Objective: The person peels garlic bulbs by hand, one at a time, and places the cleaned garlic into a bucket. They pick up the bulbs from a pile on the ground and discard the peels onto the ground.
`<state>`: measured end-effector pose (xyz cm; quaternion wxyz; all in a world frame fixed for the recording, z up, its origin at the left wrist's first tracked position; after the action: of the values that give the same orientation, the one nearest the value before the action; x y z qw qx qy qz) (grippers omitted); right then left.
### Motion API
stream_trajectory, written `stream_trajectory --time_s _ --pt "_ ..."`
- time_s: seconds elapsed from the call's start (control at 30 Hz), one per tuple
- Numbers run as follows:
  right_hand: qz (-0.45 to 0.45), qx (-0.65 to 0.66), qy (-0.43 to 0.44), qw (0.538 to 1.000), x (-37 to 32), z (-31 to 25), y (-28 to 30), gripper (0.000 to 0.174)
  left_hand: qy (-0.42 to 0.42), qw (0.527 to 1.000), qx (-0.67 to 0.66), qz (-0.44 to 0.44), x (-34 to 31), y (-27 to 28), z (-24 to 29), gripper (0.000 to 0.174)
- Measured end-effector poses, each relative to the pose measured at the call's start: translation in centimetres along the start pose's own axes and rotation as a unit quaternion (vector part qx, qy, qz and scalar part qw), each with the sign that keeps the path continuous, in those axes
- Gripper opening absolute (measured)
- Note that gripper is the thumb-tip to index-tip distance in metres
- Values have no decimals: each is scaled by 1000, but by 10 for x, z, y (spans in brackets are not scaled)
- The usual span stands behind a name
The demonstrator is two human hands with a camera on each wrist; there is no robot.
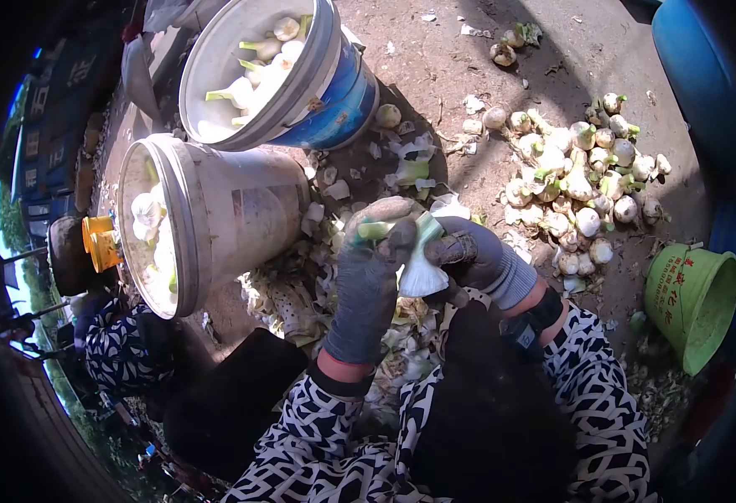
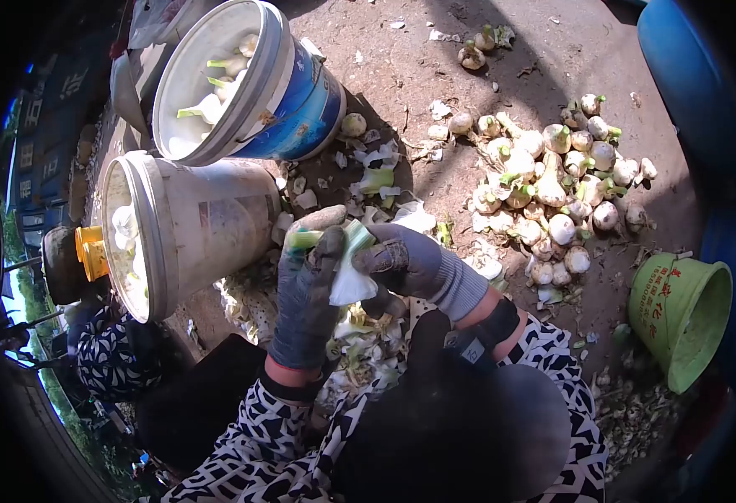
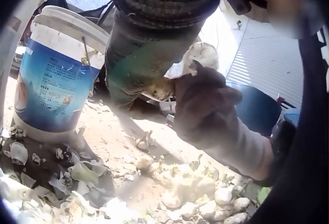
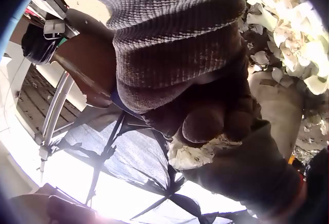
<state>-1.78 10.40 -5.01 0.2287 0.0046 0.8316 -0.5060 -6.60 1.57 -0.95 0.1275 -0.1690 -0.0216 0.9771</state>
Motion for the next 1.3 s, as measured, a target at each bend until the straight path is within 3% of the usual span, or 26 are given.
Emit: stream_trajectory --time_s 0.03,0.1,0.13,0.17,0.2,0.23,0.3,0.37,0.43,0.5,0.57,0.63,0.67,0.7,0.77,0.83,0.87,0.9,0.93,0.97,1.03,1.1,1.17,1.23,1.27,1.3 --pt "-1 3 1 1000 -4 -4 -1 41 -3 998 62 -16 11 0 4 45" --pt "-57 95 18 994 -15 -26 -13 43 -332 893 302 -11 2 -5 33 40" --pt "14 63 53 996 -19 -29 10 44 -85 987 138 -4 14 2 13 37" --pt "-8 73 13 997 -28 -28 14 47 -85 986 144 -5 14 0 17 37" --pt "18 62 10 998 -37 -22 18 48 30 987 -134 -87 12 -14 15 36" --pt "44 48 9 998 -48 -14 19 50 139 892 -399 -161 7 -27 20 36" --pt "93 44 23 994 -76 -17 17 53 123 819 -516 -217 12 -18 17 41" --pt "198 -101 143 964 -114 -24 38 45 149 828 -514 -167 16 -13 11 41" --pt "-42 -216 68 973 -102 -36 -25 37 189 837 -508 -79 23 -6 6 41" --pt "-209 -268 107 934 -101 -33 -70 35 220 838 -500 5 33 -1 5 41" --pt "-437 -106 149 880 -109 -61 -109 31 235 836 -486 103 46 17 -15 39" --pt "-466 -101 157 865 -105 -66 -108 36 215 852 -460 132 51 29 -25 41" --pt "-333 -310 175 873 -80 -57 -97 39 214 852 -460 129 52 32 -30 41" --pt "-180 -498 181 829 -58 -56 -78 43 204 854 -468 94 51 31 -29 42" --pt "29 -721 86 687 -20 -38 -35 43 203 858 -468 64 44 22 -17 47" --pt "95 -605 275 741 4 -33 -14 39 203 858 -470 35 41 16 -20 51" --pt "96 -564 251 781 12 -27 -15 37 201 851 -484 34 42 13 -23 50" --pt "98 -520 227 818 23 -22 -20 35 100 941 -324 13 40 15 -20 49" --pt "129 -498 38 857 27 -18 -23 30 126 919 -373 38 43 16 -23 49" --pt "130 -498 37 856 28 -16 -18 30 150 893 -420 63 46 18 -25 49" --pt "100 -194 -16 976 33 -3 -6 24 142 903 -399 71 51 24 -31 50" --pt "41 -12 225 973 11 -41 -24 26 150 907 -384 89 48 29 -38 48" --pt "-130 174 185 959 -14 -77 -52 28 174 896 -388 126 50 44 -49 47" --pt "-17 -78 98 992 -4 -63 -16 26 202 875 -430 89 49 44 -49 47" --pt "19 -317 109 942 13 -43 0 22 205 886 -398 117 48 46 -48 45" --pt "-19 -626 283 726 27 -30 9 23 201 886 -403 115 45 44 -36 45"
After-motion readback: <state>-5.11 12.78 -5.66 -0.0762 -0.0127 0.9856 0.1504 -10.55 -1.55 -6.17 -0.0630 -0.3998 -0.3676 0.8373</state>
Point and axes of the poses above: each hand's wrist, its own x-axis towards the middle knuckle, its own y-axis out of the back of the hand, z = x × y, the point moved 8 cm from there along x, towards the middle knuckle, and after that the axes turned 14 degrees about z, right-handed, at the moved point
